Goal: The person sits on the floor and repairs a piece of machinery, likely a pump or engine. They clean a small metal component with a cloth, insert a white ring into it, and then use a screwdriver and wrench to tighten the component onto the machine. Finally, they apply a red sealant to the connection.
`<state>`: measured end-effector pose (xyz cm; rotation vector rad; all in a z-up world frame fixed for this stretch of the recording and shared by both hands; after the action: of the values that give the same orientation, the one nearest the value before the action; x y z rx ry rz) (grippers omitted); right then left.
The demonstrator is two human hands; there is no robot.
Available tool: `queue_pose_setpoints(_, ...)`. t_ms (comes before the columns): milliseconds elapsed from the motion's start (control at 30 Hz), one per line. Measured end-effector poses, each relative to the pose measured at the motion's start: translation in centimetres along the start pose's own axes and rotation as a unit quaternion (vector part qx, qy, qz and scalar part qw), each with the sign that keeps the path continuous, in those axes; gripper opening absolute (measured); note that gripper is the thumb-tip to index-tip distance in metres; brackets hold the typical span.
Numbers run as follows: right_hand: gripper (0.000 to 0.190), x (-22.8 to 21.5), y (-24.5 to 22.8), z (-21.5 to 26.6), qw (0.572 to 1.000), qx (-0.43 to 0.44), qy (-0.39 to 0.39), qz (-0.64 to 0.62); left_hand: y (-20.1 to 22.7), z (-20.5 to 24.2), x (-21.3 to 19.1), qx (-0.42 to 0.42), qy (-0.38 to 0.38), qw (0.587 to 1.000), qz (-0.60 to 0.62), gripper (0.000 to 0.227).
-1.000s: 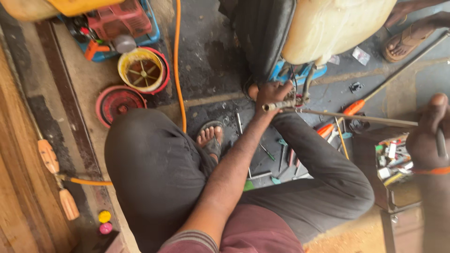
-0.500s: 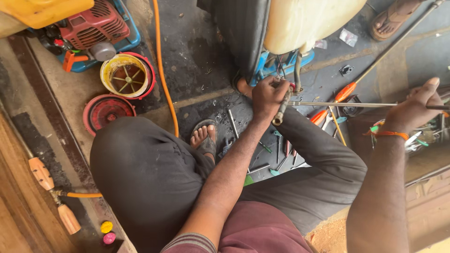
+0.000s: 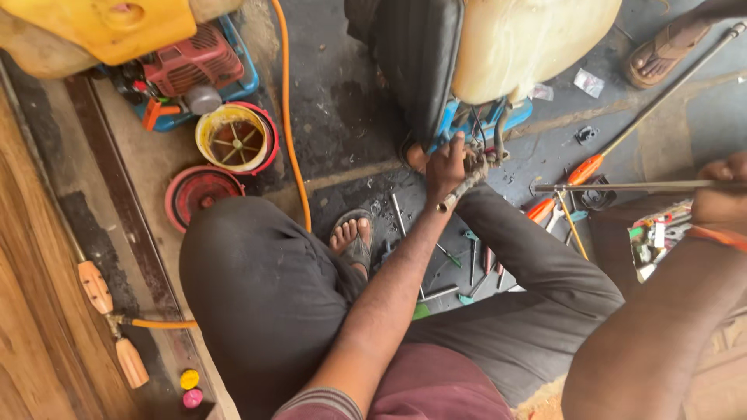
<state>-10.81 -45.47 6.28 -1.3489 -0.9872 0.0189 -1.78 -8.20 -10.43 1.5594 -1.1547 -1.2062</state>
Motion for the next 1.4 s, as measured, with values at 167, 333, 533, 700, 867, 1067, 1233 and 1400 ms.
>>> queue_pose_setpoints(167, 0.032, 6.2, -1.0, 0.0, 0.986, 0.097, -0.108, -0.082, 0.2, -1.8, -0.9, 0.146, 0.038, 0.988, -0.03, 0.047)
queue_pose_setpoints(333, 0.037, 12.8, -0.2, 1.4, 0.966, 0.174, -0.172, -0.085, 2.6, -2.8, -2.5, 0.106, 0.022, 0.994, -0.018, 0.033)
queue_pose_setpoints(533, 0.044, 15.5, 1.1, 3.7, 0.969, 0.189, -0.146, -0.065, 3.6, -2.2, -3.5, 0.06, -0.005, 0.998, 0.017, 0.025)
queue_pose_setpoints(700, 0.058, 16.9, 1.2, 5.2, 0.978, 0.178, -0.094, -0.053, 2.8, -2.8, -3.1, 0.073, -0.013, 0.997, 0.015, 0.028)
queue_pose_setpoints(867, 0.067, 19.6, 0.5, 7.1, 0.992, 0.108, -0.068, -0.016, 2.3, -3.1, -2.7, 0.084, -0.013, 0.996, -0.017, 0.033)
queue_pose_setpoints(1067, 0.07, 22.1, 0.4, 9.3, 0.978, -0.051, 0.069, 0.189, 0.8, -2.7, -2.1, 0.099, -0.018, 0.994, -0.03, 0.032)
queue_pose_setpoints(1233, 0.058, 26.8, -5.0, 11.2, 0.707, -0.442, -0.181, 0.521, 1.0, -2.1, -3.2, 0.102, -0.032, 0.993, -0.057, 0.022)
queue_pose_setpoints(1400, 0.041, 27.7, -10.0, 8.5, 0.334, -0.485, -0.524, 0.615, 1.6, -3.6, -3.0, 0.083, -0.029, 0.995, -0.037, 0.019)
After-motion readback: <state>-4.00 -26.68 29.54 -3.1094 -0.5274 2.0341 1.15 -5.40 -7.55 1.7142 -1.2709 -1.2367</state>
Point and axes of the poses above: each hand's wrist, its own z-axis away from the middle knuckle, its own x-axis out of the palm, y = z × x, the point moved 3 cm from there along -z, towards the middle knuckle, and after that the axes turned 5 degrees about y, right-handed, at the moved point
